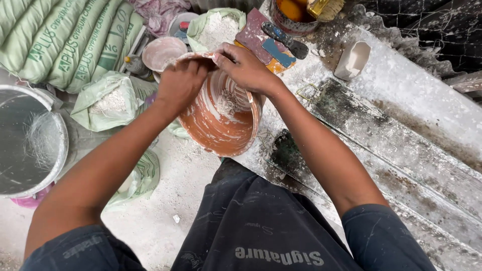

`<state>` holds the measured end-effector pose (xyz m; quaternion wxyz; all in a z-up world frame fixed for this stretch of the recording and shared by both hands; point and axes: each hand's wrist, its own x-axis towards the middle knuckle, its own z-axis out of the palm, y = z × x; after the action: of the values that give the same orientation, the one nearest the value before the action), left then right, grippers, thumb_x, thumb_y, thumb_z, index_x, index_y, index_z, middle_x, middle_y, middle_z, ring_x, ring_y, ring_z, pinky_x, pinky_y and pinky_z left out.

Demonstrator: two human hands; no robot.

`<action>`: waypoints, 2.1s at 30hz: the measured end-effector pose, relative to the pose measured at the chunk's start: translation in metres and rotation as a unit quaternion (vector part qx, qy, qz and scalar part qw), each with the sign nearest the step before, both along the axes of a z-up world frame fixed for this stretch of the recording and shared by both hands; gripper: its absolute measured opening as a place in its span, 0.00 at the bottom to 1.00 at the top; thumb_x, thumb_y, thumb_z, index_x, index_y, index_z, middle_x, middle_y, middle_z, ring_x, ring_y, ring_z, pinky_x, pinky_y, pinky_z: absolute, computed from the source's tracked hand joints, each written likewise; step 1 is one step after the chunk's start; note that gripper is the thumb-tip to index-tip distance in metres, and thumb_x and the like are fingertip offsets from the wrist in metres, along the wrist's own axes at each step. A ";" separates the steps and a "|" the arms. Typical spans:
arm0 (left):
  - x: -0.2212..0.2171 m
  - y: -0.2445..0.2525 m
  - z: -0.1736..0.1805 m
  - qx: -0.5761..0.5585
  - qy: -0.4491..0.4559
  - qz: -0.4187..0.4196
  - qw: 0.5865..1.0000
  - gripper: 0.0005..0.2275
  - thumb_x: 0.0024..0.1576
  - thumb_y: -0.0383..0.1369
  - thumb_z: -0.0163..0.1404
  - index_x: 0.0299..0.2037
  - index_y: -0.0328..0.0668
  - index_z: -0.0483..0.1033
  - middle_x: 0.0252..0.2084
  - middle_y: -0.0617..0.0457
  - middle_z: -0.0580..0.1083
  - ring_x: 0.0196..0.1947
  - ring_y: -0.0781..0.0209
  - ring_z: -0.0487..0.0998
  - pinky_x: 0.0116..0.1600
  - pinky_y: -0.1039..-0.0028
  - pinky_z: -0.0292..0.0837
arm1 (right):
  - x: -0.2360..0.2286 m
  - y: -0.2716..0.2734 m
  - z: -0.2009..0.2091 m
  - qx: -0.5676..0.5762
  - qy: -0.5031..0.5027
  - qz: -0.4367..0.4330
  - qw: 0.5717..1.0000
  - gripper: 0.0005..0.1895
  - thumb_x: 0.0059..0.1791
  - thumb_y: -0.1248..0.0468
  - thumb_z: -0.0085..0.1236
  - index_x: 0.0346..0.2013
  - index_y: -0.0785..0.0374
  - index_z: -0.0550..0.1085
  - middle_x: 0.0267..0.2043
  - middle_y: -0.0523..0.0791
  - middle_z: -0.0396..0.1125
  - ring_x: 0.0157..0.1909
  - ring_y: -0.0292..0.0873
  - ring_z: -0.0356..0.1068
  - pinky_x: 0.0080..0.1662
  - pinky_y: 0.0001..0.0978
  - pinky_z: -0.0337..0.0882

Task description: Mixing gypsum plaster inside a terracotta pot and applying a yellowish sealant to the exterior with a brush.

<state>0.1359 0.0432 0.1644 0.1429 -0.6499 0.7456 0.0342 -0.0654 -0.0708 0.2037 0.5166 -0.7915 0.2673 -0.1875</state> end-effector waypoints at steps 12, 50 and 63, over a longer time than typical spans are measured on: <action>-0.058 -0.007 0.023 0.052 0.306 0.082 0.947 0.18 0.63 0.42 0.41 0.48 0.35 0.75 0.43 0.34 0.77 0.43 0.36 0.79 0.48 0.46 0.72 | -0.057 -0.009 0.048 0.026 0.197 -0.065 0.978 0.26 0.53 0.51 0.53 0.63 0.57 0.66 0.58 0.51 0.69 0.59 0.47 0.71 0.59 0.40 0.71; -0.200 -0.040 -0.136 -0.158 0.552 0.196 0.795 0.11 0.45 0.28 0.56 0.38 0.31 0.78 0.39 0.33 0.78 0.40 0.36 0.80 0.45 0.54 0.75 | -0.067 -0.013 -0.002 -0.011 0.073 0.066 0.995 0.34 0.52 0.42 0.54 0.68 0.55 0.69 0.77 0.46 0.57 0.79 0.51 0.48 0.74 0.47 0.47; -0.181 -0.044 -0.171 0.104 0.469 0.168 0.861 0.10 0.55 0.33 0.51 0.33 0.30 0.80 0.36 0.31 0.78 0.38 0.37 0.81 0.45 0.53 0.76 | -0.054 -0.015 -0.004 0.093 0.023 0.001 0.995 0.33 0.52 0.46 0.53 0.68 0.58 0.68 0.71 0.46 0.61 0.73 0.48 0.58 0.72 0.41 0.55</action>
<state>-0.0455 -0.0004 -0.0071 -0.1648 -0.6537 0.5960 0.4363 -0.1196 -0.0859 0.1993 0.5819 -0.7442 0.2949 -0.1436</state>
